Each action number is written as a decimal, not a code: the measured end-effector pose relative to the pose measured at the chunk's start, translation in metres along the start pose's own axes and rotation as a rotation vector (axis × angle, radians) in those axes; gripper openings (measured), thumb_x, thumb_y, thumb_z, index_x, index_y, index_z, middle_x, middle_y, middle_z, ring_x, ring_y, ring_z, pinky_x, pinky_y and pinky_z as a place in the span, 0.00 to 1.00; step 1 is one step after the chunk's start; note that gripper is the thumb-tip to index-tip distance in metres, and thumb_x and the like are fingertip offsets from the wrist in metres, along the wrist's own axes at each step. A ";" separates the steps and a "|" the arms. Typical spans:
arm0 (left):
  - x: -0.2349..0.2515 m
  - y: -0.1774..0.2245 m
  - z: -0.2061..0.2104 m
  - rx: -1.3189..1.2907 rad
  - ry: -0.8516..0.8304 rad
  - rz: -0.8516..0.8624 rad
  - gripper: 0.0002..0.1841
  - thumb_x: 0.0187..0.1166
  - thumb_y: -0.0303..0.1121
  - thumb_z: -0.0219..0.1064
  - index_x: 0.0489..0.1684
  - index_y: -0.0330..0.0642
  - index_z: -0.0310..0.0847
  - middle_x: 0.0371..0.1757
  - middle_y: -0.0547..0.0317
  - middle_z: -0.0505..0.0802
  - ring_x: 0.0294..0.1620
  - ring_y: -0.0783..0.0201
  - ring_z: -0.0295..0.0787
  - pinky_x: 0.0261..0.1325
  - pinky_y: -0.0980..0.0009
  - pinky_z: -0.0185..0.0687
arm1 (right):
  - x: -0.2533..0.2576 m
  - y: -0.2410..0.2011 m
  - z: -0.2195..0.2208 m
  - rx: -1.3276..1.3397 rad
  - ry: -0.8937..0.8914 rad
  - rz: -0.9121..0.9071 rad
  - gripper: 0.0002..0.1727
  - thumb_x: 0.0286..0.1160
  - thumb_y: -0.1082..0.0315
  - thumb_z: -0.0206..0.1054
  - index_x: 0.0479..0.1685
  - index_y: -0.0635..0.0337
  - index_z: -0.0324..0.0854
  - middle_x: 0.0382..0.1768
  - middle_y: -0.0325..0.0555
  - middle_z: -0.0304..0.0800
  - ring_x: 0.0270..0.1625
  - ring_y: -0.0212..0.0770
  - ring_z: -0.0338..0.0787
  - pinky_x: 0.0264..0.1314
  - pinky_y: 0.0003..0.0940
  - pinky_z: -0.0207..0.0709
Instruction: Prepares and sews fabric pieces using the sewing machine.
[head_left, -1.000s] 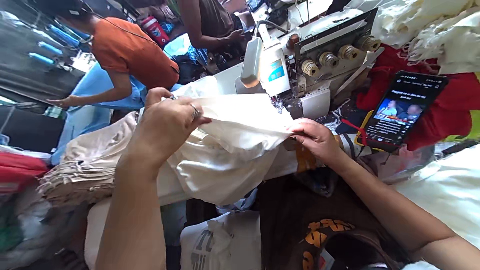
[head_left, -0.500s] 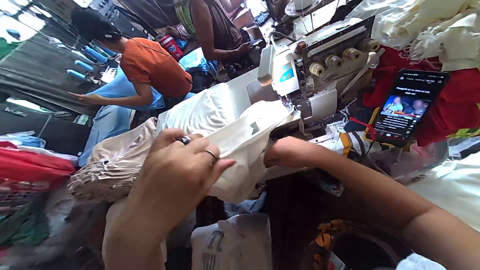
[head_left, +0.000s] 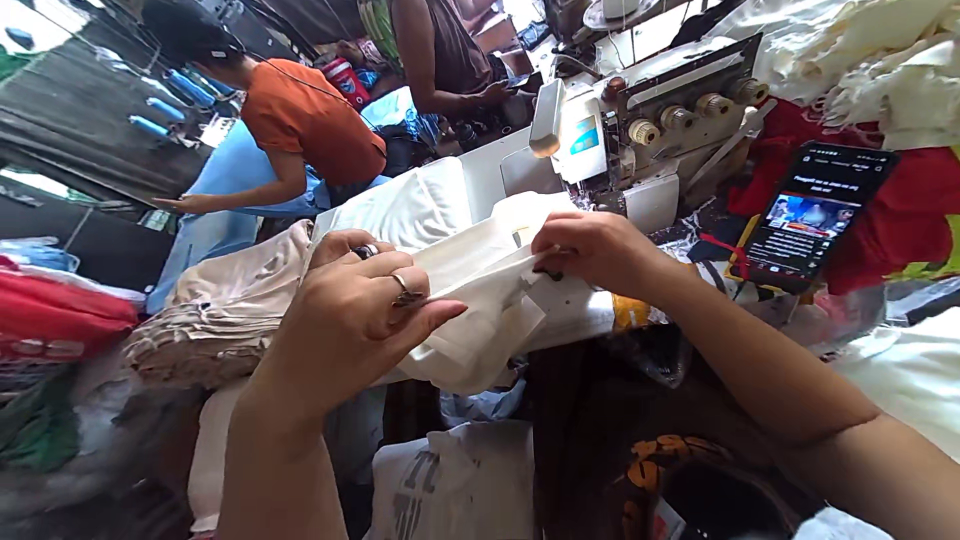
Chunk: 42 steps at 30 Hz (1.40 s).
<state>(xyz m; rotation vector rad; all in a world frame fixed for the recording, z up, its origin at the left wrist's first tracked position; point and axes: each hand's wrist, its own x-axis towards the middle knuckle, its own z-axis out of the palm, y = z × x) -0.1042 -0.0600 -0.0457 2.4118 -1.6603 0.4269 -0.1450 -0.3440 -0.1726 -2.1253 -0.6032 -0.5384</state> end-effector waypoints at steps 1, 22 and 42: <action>-0.002 0.001 -0.001 -0.091 0.008 0.003 0.22 0.78 0.49 0.71 0.15 0.48 0.76 0.21 0.66 0.79 0.32 0.67 0.78 0.62 0.52 0.67 | 0.001 0.004 -0.001 -0.030 0.025 0.023 0.04 0.75 0.65 0.73 0.41 0.54 0.89 0.38 0.40 0.91 0.37 0.38 0.90 0.39 0.43 0.84; 0.101 -0.062 0.043 -0.410 -0.102 0.124 0.11 0.76 0.48 0.73 0.36 0.52 0.89 0.37 0.74 0.90 0.50 0.80 0.83 0.70 0.66 0.68 | -0.105 0.046 0.013 0.457 0.231 0.211 0.08 0.81 0.73 0.66 0.48 0.65 0.89 0.53 0.44 0.89 0.40 0.23 0.87 0.41 0.18 0.85; 0.116 0.024 0.126 -0.318 -0.186 0.110 0.11 0.74 0.44 0.72 0.32 0.47 0.89 0.30 0.64 0.88 0.33 0.63 0.81 0.50 0.50 0.68 | -0.090 0.066 0.027 0.391 0.387 0.138 0.09 0.79 0.78 0.63 0.48 0.66 0.89 0.54 0.47 0.92 0.56 0.32 0.90 0.61 0.29 0.86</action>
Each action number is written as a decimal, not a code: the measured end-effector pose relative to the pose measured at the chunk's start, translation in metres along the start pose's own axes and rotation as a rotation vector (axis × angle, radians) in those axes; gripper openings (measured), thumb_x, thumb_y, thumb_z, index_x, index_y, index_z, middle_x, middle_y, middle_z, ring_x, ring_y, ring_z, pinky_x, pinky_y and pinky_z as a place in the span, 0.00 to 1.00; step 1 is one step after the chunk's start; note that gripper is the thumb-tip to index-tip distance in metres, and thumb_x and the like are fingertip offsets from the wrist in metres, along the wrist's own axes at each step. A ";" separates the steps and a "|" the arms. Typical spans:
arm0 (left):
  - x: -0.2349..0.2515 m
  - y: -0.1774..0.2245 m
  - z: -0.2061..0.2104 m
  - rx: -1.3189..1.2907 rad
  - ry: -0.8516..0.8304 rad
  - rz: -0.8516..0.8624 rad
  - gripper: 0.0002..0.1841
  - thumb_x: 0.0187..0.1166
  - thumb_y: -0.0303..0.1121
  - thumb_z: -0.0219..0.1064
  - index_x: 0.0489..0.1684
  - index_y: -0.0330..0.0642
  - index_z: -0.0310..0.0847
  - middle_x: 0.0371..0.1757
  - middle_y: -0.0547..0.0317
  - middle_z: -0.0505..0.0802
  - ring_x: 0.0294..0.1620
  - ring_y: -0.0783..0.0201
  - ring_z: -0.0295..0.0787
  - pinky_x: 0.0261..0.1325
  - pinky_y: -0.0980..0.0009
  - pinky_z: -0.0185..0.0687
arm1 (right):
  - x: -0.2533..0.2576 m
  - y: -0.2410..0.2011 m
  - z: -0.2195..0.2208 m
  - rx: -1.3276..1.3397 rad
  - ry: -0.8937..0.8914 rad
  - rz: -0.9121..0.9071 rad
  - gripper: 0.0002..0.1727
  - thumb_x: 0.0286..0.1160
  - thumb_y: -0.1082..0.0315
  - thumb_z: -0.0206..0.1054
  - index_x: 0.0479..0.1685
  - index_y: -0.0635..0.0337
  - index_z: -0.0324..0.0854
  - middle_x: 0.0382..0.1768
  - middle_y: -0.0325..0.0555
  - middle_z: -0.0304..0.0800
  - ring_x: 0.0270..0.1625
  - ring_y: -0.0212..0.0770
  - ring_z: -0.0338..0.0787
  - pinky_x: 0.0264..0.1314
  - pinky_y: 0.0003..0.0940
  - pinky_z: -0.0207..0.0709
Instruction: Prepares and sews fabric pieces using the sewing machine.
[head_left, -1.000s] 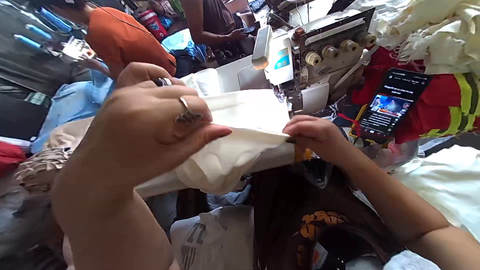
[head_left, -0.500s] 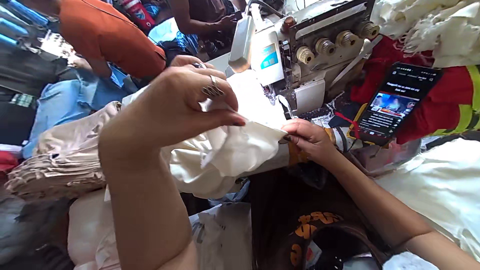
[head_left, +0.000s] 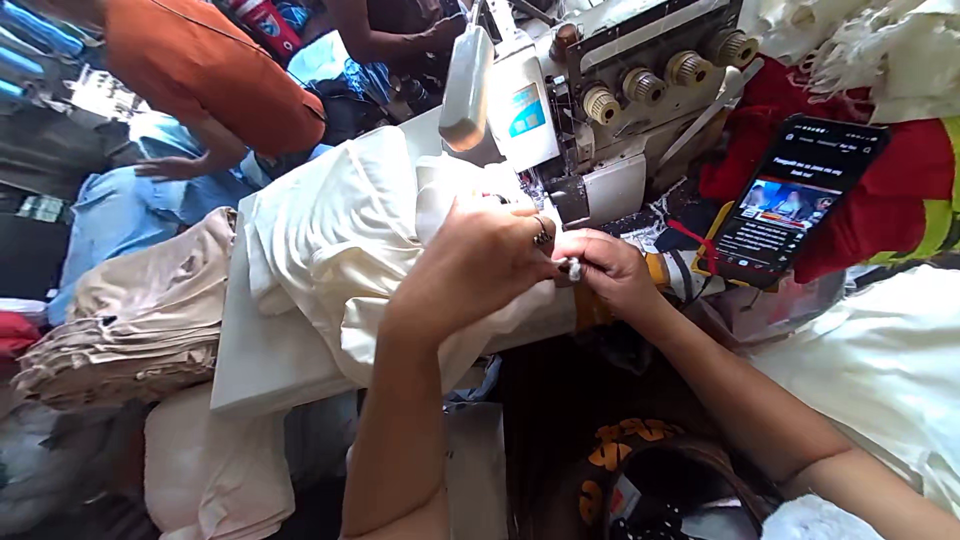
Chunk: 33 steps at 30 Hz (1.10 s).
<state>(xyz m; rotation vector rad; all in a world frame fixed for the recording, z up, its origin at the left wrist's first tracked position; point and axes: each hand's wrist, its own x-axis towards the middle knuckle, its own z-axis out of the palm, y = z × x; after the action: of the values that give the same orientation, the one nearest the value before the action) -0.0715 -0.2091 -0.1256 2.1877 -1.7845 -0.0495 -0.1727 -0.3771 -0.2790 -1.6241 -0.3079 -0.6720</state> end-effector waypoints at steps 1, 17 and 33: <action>-0.005 0.007 0.006 0.027 0.034 -0.006 0.10 0.74 0.43 0.71 0.31 0.48 0.89 0.28 0.65 0.87 0.32 0.64 0.81 0.50 0.51 0.69 | -0.005 -0.002 0.000 -0.034 -0.001 -0.006 0.08 0.80 0.77 0.64 0.48 0.65 0.89 0.53 0.46 0.92 0.55 0.31 0.90 0.59 0.28 0.86; -0.022 0.028 0.063 0.192 0.427 -0.246 0.07 0.78 0.36 0.72 0.33 0.45 0.93 0.34 0.58 0.91 0.50 0.55 0.87 0.75 0.45 0.59 | 0.007 -0.006 0.001 -0.390 0.045 -0.062 0.11 0.79 0.77 0.66 0.52 0.62 0.92 0.59 0.49 0.94 0.52 0.35 0.94 0.54 0.28 0.88; -0.021 0.052 0.106 0.254 0.531 -0.378 0.06 0.76 0.29 0.72 0.30 0.45 0.92 0.34 0.58 0.91 0.53 0.57 0.88 0.79 0.45 0.56 | -0.045 -0.001 0.088 -0.096 -0.419 0.522 0.20 0.78 0.65 0.68 0.59 0.75 0.83 0.57 0.67 0.90 0.64 0.57 0.88 0.73 0.49 0.76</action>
<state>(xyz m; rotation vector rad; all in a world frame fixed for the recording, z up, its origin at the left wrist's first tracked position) -0.1495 -0.2213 -0.2164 2.3836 -1.1262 0.6410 -0.1867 -0.2838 -0.3082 -1.8333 -0.1405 0.0542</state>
